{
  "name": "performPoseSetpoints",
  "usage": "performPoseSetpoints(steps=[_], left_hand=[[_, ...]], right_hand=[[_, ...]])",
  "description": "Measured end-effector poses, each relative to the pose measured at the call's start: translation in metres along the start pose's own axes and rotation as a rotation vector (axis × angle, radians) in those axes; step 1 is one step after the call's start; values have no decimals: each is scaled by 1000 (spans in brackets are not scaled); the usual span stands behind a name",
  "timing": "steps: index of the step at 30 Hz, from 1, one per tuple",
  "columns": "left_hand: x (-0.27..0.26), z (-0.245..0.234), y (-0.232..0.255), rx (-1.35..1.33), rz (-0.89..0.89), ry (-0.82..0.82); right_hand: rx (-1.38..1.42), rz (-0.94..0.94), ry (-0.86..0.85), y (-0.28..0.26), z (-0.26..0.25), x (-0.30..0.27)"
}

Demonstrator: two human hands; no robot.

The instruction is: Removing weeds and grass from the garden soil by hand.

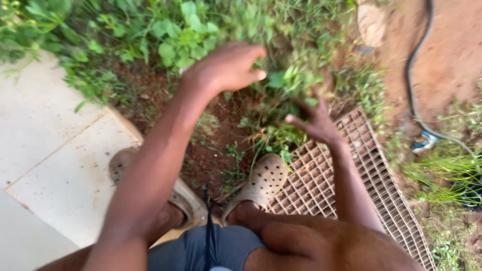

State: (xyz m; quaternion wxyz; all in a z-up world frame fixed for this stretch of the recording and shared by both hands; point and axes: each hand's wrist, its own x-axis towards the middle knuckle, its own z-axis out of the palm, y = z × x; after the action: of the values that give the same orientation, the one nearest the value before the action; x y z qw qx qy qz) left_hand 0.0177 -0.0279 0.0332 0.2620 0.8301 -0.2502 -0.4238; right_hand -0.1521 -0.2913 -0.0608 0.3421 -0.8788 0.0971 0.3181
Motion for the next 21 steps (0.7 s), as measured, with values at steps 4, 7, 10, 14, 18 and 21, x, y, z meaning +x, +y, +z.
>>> performPoseSetpoints(steps=[4, 7, 10, 14, 18, 21], left_hand=[[5, -15, 38, 192, -38, -130], [11, -15, 38, 543, 10, -178], [-13, -9, 18, 873, 170, -209], [-76, -32, -17, 1062, 240, -416], [-138, -50, -41, 936, 70, -491], [-166, -66, -20, 702, -305, -585]], right_hand=[[152, 298, 196, 1, 29, 21], [-450, -16, 402, 35, 91, 50], [-300, -5, 140, -6, 125, 33], [-482, -315, 105, -75, 163, 11], [-604, -426, -195, -106, 219, -14], [-705, -577, -314, -110, 233, -19]])
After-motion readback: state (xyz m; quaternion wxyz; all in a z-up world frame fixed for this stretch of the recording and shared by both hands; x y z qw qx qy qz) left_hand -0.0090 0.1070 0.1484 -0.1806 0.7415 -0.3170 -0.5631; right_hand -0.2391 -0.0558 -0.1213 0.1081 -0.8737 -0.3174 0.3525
